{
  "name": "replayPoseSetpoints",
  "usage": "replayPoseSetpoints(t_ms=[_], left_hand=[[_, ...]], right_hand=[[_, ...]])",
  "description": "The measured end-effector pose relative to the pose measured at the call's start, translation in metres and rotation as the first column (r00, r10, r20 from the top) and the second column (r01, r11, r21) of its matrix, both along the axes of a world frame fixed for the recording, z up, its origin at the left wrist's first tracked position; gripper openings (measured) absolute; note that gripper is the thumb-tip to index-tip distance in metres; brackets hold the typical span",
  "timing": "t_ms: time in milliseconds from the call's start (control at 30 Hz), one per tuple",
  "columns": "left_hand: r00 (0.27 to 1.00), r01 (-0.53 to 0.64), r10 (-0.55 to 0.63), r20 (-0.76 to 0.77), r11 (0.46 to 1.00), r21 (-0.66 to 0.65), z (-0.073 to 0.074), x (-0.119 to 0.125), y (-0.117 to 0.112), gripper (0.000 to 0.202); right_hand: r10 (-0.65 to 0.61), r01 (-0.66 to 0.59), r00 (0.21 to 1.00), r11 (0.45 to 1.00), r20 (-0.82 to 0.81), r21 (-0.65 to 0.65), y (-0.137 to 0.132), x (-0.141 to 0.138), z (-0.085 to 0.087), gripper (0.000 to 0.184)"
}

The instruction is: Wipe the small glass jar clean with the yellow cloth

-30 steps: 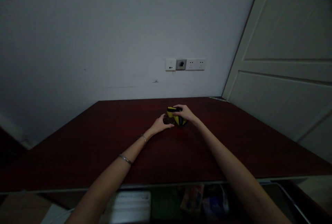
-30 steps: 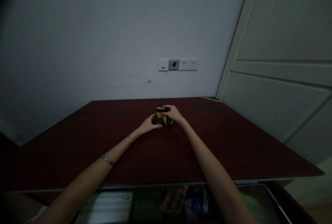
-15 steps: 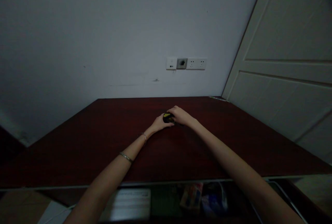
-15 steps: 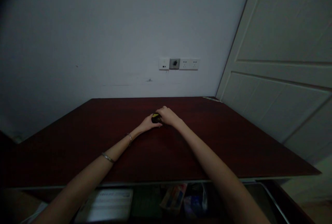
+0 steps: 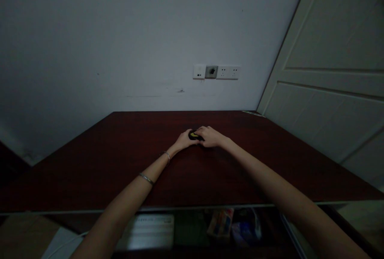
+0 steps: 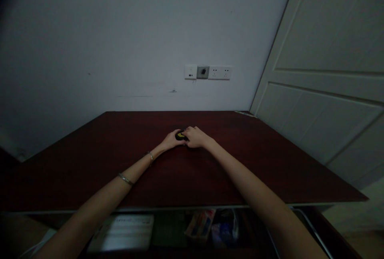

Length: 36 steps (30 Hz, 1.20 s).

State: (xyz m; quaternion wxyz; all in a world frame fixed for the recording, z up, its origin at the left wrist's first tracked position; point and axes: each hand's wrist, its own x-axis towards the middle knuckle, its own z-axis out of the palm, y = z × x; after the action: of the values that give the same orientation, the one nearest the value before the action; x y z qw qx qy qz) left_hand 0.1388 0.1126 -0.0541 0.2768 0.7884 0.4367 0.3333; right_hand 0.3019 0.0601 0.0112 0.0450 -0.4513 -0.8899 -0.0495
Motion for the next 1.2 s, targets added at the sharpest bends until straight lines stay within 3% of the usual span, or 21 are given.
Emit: replayPoseSetpoints(t_ms=[233,400,633,933,1200], left_hand=[[1.0,-0.009,0.009,0.002,1.0,0.006,-0.002,0.0,0.001,0.063],[1.0,0.022,-0.023,0.017,1.0,0.018,-0.001,-0.001,0.0,0.062],[0.999,-0.027,0.027,-0.022,1.0,0.012,0.005,0.0,-0.004,0.064],[0.997,-0.037,0.039,-0.062,0.998,0.04,0.007,-0.001,-0.007,0.065],[0.998,-0.026,0.028,-0.062,0.999,0.037,0.005,-0.002,-0.006,0.065]], right_hand=[[0.076,-0.077,0.994,0.997,0.079,0.02,0.009,-0.003,-0.003,0.033],[0.078,-0.076,0.99,0.997,0.119,-0.017,0.014,-0.004,0.002,0.034],[0.012,0.001,0.992,0.995,0.127,-0.102,0.022,-0.009,0.013,0.035],[-0.085,0.074,0.996,0.967,-0.034,-0.244,0.023,-0.016,0.022,0.033],[-0.072,0.019,0.981,0.959,-0.181,-0.282,0.027,-0.01,0.018,0.02]])
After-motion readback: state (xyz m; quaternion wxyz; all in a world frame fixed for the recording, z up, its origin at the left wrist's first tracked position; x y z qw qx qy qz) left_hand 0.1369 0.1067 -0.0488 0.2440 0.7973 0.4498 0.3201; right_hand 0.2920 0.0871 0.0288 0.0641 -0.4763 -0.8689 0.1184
